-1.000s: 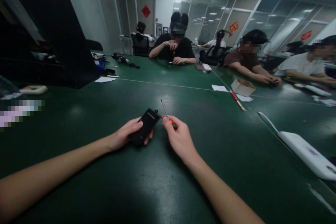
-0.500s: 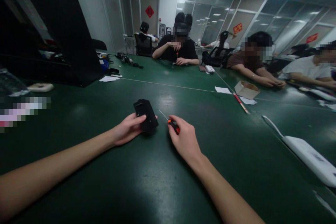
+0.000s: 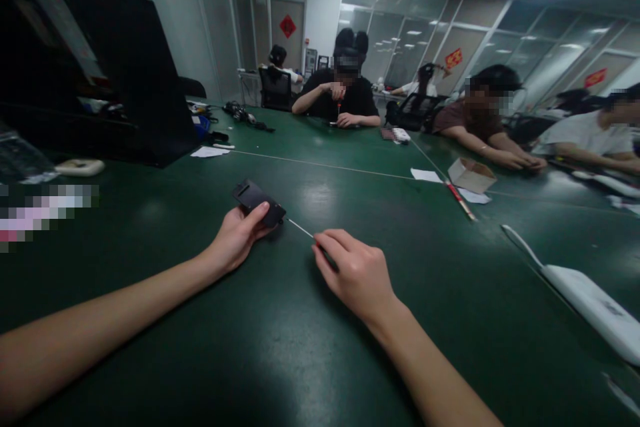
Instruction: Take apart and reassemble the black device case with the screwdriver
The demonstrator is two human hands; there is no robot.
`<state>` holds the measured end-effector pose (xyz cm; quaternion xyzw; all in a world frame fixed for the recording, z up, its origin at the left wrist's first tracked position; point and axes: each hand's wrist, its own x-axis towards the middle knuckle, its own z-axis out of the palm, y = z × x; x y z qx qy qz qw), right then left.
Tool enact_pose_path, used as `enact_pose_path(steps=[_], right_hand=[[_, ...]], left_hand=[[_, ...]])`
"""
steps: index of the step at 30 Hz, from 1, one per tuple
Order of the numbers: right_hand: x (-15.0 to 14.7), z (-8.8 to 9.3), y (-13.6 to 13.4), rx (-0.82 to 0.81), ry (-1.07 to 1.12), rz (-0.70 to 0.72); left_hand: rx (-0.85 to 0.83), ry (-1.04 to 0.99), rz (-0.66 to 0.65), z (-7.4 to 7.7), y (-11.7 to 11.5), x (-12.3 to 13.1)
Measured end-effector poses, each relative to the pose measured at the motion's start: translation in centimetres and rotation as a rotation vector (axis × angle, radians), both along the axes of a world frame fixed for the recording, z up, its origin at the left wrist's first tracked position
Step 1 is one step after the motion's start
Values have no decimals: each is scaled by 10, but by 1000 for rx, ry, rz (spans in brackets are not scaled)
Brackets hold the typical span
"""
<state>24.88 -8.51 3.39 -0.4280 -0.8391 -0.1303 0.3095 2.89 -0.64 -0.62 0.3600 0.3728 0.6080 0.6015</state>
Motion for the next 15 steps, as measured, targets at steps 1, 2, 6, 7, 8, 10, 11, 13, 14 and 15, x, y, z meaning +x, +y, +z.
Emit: enact_pose_path(steps=[1, 2, 6, 7, 8, 10, 11, 13, 14, 15], right_hand=[[-1, 1, -1, 4, -19, 2], [-2, 2, -3, 6, -35, 3], [-4, 2, -5, -3, -61, 4], [-4, 1, -5, -4, -67, 1], [-4, 1, -4, 0, -77, -1], [-5, 2, -4, 36, -114, -6], [-5, 4, -5, 67, -149, -6], [-8, 7, -8, 127, -262, -1], [-10, 9, -11, 149, -324, -1], [-12, 11, -14, 155, -380, -3]], left_hand=[[4, 4, 7, -1, 0, 0], [11, 8, 8, -1, 0, 0], [23, 35, -3, -1, -1, 1], [24, 46, 1, 0, -1, 1], [28, 57, 3, 0, -2, 1], [45, 73, 4, 0, -3, 2], [52, 78, 2, 0, -3, 2], [67, 93, 1, -1, -4, 1], [77, 105, 2, -2, -4, 1], [90, 116, 3, -4, -4, 1]])
